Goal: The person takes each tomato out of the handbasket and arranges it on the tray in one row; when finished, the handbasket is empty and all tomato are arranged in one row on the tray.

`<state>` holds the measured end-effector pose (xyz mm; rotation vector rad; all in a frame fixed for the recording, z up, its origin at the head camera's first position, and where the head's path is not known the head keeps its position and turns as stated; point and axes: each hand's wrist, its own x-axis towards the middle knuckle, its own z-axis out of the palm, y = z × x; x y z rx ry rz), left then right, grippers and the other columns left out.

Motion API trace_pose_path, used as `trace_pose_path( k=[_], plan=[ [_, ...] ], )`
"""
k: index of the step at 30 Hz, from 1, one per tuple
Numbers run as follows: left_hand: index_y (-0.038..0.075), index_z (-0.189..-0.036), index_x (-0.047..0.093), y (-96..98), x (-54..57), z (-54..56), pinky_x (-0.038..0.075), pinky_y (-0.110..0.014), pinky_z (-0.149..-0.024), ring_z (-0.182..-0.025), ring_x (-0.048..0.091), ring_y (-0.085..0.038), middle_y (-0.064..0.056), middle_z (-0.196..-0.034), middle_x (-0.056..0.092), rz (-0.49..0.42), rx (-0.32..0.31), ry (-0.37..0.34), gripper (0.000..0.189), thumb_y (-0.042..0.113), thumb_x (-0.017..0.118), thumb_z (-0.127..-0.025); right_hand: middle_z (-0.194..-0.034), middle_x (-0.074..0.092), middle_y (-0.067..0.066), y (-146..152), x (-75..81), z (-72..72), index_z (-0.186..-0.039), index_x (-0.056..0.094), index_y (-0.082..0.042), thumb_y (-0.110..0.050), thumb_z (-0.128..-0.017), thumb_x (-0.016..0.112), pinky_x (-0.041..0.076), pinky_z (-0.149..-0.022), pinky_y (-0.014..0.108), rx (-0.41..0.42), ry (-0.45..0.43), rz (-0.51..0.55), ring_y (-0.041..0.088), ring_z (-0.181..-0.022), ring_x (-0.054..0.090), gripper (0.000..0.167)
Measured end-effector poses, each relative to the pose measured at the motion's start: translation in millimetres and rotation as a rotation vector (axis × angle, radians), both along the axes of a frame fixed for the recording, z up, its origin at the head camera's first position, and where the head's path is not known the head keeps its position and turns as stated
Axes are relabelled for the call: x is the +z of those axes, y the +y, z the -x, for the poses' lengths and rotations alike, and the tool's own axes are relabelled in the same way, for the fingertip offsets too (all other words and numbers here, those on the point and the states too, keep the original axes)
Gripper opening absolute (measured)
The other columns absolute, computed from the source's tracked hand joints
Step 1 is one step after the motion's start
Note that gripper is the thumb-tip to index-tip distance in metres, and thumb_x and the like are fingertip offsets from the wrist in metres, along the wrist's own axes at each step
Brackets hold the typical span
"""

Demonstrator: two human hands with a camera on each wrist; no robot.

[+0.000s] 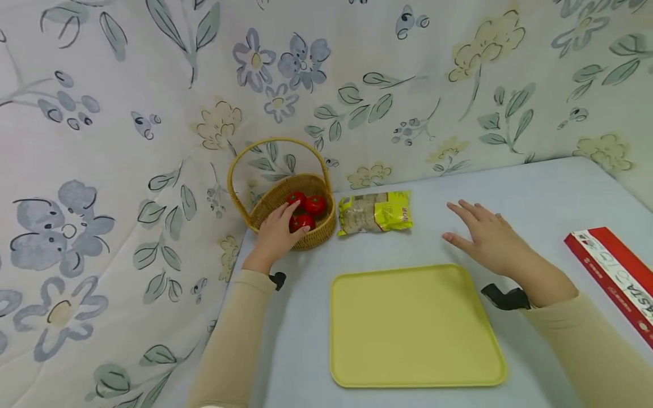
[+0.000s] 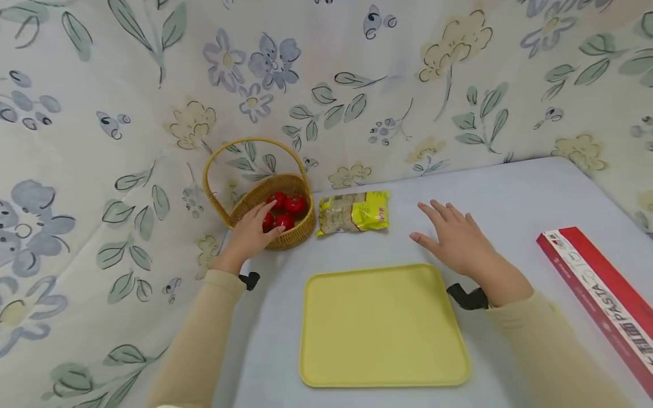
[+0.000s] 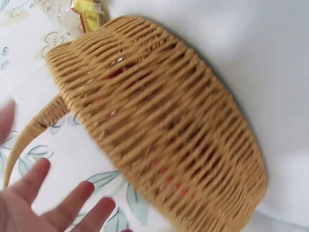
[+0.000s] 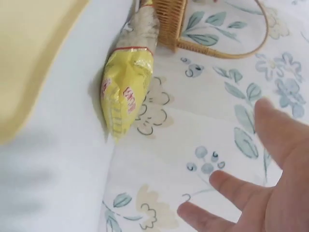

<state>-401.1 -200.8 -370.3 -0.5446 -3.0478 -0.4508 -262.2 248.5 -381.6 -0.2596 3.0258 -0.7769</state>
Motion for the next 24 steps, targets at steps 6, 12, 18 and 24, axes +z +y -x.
trace_pose_path(
  k=[6,12,18,24],
  plan=[
    [0.013,-0.148,0.059,10.9,-7.2,13.6,0.045,-0.06,-0.107,-0.132,0.051,-0.043,-0.022,-0.149,0.048,-0.07,0.036,-0.07,0.055,0.039,0.071,-0.102,-0.138,0.043,0.031,10.5,-13.7,-9.7,-0.153,0.037,0.003,-0.038,-0.111,0.054,0.054,-0.088,0.06,-0.028,-0.1,0.262,0.046,-0.114,0.058,0.061],
    [0.014,-0.142,0.066,20.5,-12.8,27.5,0.045,-0.06,-0.106,-0.138,0.044,-0.041,-0.019,-0.149,0.048,-0.018,0.011,-0.138,0.046,0.041,0.064,-0.105,-0.09,0.055,0.011,18.6,-48.4,-17.7,-0.123,0.046,0.0,-0.027,-0.112,0.054,0.047,-0.059,0.033,-0.012,-0.265,0.398,0.023,-0.069,0.054,0.031],
    [0.011,-0.139,0.068,21.2,-17.9,47.8,0.045,-0.054,-0.11,-0.134,0.05,-0.04,-0.02,-0.142,0.057,0.015,-0.037,-0.143,0.038,0.029,0.064,-0.106,-0.085,0.053,0.001,19.3,-76.9,-26.7,-0.115,0.056,-0.008,-0.014,-0.105,0.065,0.04,-0.059,0.028,0.097,-0.219,0.364,0.013,-0.067,0.046,0.015],
    [0.005,-0.147,0.059,23.5,-18.9,63.3,0.041,-0.052,-0.115,-0.138,0.05,-0.039,-0.021,-0.147,0.057,0.001,-0.047,-0.212,0.044,0.021,0.065,-0.106,-0.085,0.05,-0.003,19.9,-91.6,-31.4,-0.114,0.065,-0.01,-0.014,-0.101,0.072,0.037,-0.063,0.027,0.123,-0.123,0.312,0.008,-0.071,0.043,0.015]
  ],
)
